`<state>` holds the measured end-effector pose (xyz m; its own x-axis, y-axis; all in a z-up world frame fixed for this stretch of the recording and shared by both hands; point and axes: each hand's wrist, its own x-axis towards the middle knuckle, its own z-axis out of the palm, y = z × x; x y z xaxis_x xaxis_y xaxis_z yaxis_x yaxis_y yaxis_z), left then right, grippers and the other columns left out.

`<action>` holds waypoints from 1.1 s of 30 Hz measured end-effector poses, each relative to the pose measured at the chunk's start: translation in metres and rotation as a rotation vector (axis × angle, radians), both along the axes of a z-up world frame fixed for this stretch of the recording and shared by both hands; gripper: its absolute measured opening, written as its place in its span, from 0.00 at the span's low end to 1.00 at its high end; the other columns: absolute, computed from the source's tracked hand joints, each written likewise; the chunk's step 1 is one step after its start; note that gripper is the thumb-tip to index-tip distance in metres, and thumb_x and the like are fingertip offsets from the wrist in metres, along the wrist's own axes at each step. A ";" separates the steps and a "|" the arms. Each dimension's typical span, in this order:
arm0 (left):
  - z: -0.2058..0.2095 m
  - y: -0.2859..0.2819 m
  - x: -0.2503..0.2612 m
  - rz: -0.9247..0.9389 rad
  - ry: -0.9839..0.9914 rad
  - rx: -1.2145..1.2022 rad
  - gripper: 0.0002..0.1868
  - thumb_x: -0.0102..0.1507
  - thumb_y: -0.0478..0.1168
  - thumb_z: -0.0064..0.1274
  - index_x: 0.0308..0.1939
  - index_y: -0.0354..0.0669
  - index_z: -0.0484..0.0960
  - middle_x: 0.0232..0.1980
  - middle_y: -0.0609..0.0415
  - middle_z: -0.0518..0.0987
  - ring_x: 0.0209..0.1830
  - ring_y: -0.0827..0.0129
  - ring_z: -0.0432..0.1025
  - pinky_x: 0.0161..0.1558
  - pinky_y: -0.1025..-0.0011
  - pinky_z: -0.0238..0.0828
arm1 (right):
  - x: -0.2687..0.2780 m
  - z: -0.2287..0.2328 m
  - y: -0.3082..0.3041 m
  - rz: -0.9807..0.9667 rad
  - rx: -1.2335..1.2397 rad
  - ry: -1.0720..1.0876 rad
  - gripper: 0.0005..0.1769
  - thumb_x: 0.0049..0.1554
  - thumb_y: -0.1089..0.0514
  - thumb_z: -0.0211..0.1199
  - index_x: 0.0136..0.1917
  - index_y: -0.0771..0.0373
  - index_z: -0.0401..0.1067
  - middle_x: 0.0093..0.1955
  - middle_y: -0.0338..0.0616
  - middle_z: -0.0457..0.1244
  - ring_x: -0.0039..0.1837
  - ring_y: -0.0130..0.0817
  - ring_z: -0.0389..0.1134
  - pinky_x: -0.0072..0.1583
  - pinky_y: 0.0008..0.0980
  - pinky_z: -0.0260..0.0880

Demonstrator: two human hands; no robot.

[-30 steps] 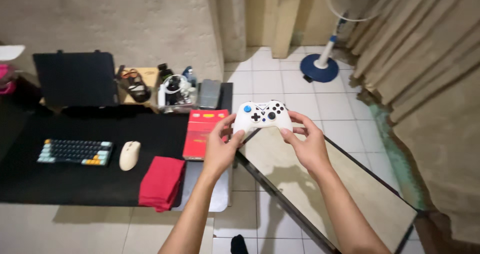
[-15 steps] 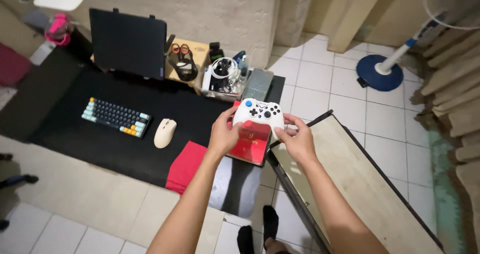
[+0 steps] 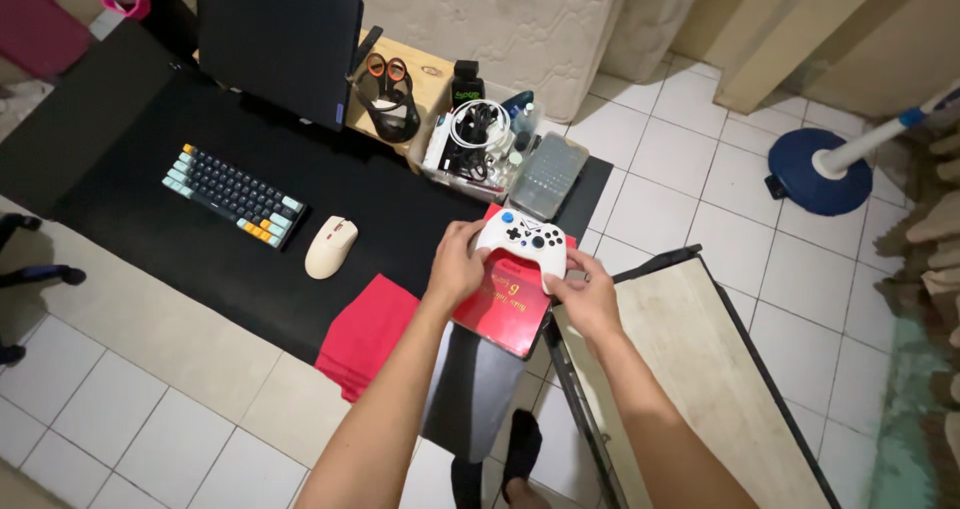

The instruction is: The person picks up and wipes several items including a small white appliance, a water bottle, a gray triangular case, a cup, a box, a controller, and a red cloth, then wipes down the armrests of a chair.

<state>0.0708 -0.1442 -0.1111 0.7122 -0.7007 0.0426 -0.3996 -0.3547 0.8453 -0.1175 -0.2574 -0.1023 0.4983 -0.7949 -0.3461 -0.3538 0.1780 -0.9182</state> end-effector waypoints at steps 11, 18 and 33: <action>-0.008 -0.001 -0.001 0.027 -0.064 0.036 0.21 0.60 0.35 0.59 0.58 0.42 0.81 0.59 0.48 0.77 0.61 0.49 0.69 0.63 0.60 0.65 | 0.002 -0.006 0.000 0.092 -0.159 0.055 0.37 0.49 0.63 0.71 0.71 0.64 0.66 0.60 0.45 0.67 0.57 0.32 0.69 0.59 0.32 0.72; 0.012 0.012 -0.005 0.115 -0.038 0.028 0.23 0.59 0.35 0.58 0.59 0.44 0.80 0.55 0.46 0.76 0.57 0.53 0.71 0.60 0.61 0.68 | -0.002 0.020 0.007 0.164 -0.610 0.264 0.37 0.49 0.56 0.77 0.68 0.65 0.66 0.59 0.51 0.60 0.56 0.42 0.65 0.57 0.38 0.69; 0.017 0.170 0.021 0.400 -0.135 0.148 0.23 0.58 0.37 0.62 0.58 0.43 0.80 0.56 0.45 0.77 0.59 0.51 0.69 0.62 0.58 0.66 | 0.069 0.054 0.121 0.546 -0.551 -0.076 0.25 0.55 0.54 0.69 0.63 0.63 0.70 0.58 0.47 0.62 0.56 0.36 0.69 0.53 0.32 0.75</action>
